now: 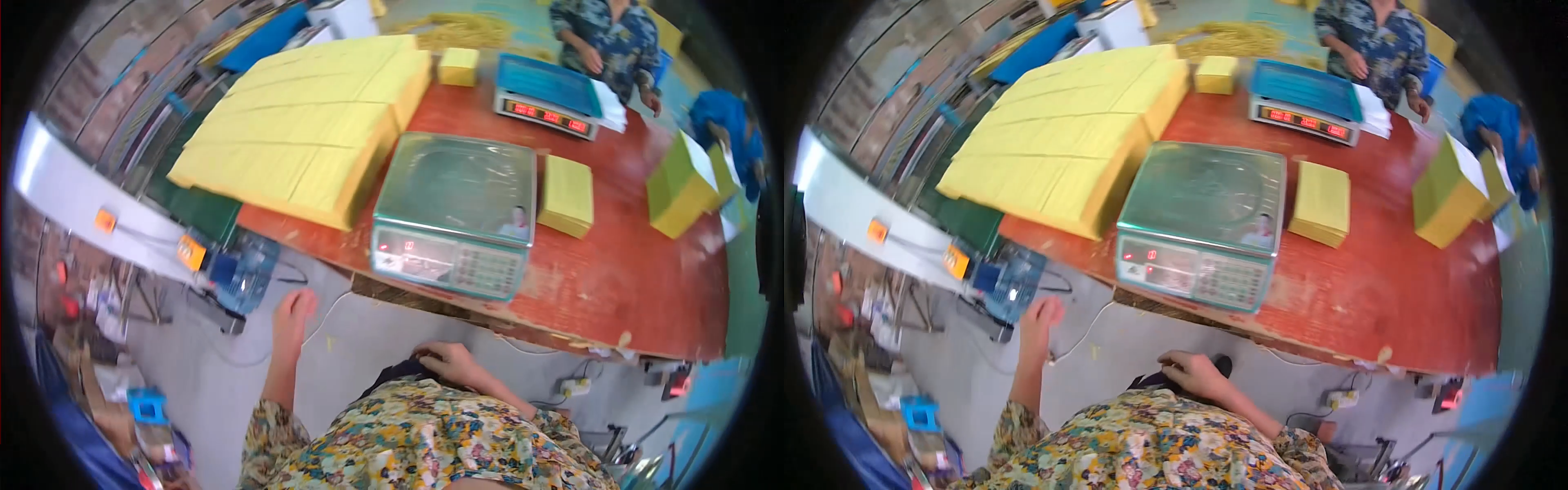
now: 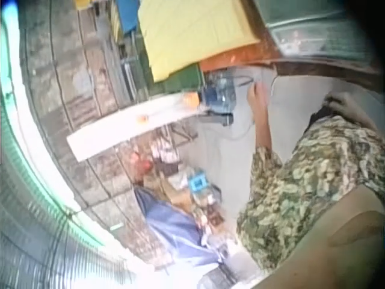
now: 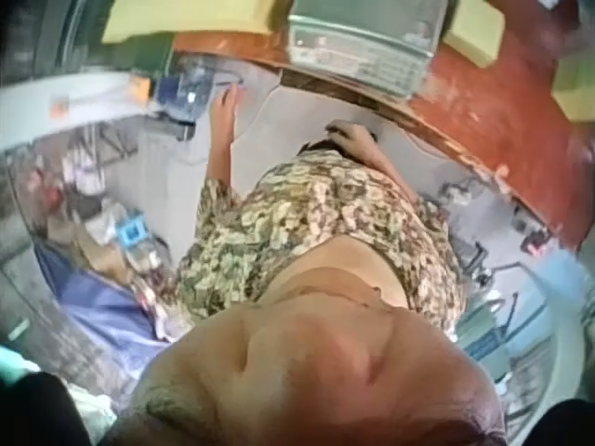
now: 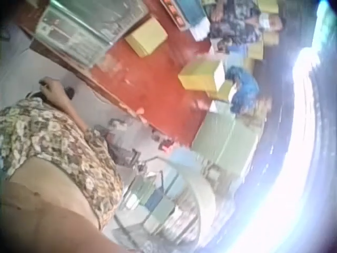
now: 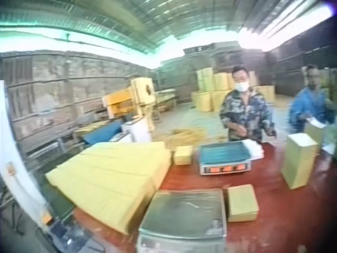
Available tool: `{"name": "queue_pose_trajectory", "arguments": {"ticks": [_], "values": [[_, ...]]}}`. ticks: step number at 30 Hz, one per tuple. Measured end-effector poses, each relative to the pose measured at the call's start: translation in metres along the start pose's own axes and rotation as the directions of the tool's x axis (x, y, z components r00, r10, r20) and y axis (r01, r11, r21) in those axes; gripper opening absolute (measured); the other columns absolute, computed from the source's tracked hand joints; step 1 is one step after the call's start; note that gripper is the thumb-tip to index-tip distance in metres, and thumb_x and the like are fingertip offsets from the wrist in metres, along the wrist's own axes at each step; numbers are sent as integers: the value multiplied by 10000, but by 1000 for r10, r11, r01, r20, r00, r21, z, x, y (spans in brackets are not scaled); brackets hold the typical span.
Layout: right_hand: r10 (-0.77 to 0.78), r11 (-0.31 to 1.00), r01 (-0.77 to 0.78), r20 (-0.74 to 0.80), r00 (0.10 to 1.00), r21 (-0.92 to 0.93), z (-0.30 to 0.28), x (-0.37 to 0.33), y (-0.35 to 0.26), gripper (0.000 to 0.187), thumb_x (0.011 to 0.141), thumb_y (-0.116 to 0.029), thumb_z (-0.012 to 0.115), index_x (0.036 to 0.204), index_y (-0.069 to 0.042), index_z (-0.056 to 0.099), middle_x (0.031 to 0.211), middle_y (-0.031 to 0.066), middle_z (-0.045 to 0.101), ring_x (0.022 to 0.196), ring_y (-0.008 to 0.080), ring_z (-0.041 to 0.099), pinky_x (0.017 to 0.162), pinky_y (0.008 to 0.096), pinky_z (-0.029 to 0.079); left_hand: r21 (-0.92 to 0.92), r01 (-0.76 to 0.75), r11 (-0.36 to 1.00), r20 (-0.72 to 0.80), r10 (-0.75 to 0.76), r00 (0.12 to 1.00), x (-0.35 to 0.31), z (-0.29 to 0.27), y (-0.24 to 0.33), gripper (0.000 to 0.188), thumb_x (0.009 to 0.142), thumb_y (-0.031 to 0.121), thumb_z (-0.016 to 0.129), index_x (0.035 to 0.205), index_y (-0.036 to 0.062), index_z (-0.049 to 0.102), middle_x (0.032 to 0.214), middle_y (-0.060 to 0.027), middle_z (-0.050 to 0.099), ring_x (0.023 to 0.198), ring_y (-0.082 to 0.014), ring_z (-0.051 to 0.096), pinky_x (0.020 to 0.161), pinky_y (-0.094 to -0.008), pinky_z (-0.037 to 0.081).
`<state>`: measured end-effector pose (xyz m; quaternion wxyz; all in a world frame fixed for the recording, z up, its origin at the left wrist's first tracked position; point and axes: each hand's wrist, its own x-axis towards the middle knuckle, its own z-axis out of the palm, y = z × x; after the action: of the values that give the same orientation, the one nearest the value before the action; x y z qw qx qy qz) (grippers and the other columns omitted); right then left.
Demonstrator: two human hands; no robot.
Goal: Gathering stacks of yellow paper, applying a protective sheet, and using a machine to apply a plastic band for bundling, then stacking the bundles.
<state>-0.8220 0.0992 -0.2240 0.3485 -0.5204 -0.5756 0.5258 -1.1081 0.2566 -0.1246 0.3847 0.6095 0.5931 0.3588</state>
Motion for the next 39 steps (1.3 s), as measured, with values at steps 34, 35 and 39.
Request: {"name": "queue_pose_trajectory", "arguments": {"ticks": [34, 35, 39], "values": [[372, 381, 39, -192, 908, 924, 159, 254, -20, 332, 924, -170, 572, 1217, -14, 578, 1134, 93, 653, 1022, 222, 632, 878, 363, 492, 378, -864, 331, 510, 705, 493, 297, 35, 25, 396, 865, 246, 618, 1145, -29, 571, 1207, -181, 564, 1145, -345, 505, 1007, -452, 379], [375, 365, 43, -189, 907, 930, 159, 251, -17, 334, 922, -177, 576, 1216, -17, 581, 1134, 91, 653, 1018, 217, 633, 872, 363, 494, 421, -827, 373, 504, 662, 555, 300, 38, 24, 397, 874, 256, 608, 1152, -25, 571, 1212, -176, 559, 1147, -342, 502, 1009, -452, 376], [390, 303, 64, -185, 902, 951, 160, 239, 7, 327, 918, -158, 560, 1213, -18, 582, 1144, 97, 648, 1012, 224, 635, 853, 364, 500, 465, -816, 343, 496, 663, 561, 298, 45, 21, 406, 905, 260, 560, 1192, -27, 554, 1239, -187, 549, 1150, -352, 503, 997, -446, 388]]}}
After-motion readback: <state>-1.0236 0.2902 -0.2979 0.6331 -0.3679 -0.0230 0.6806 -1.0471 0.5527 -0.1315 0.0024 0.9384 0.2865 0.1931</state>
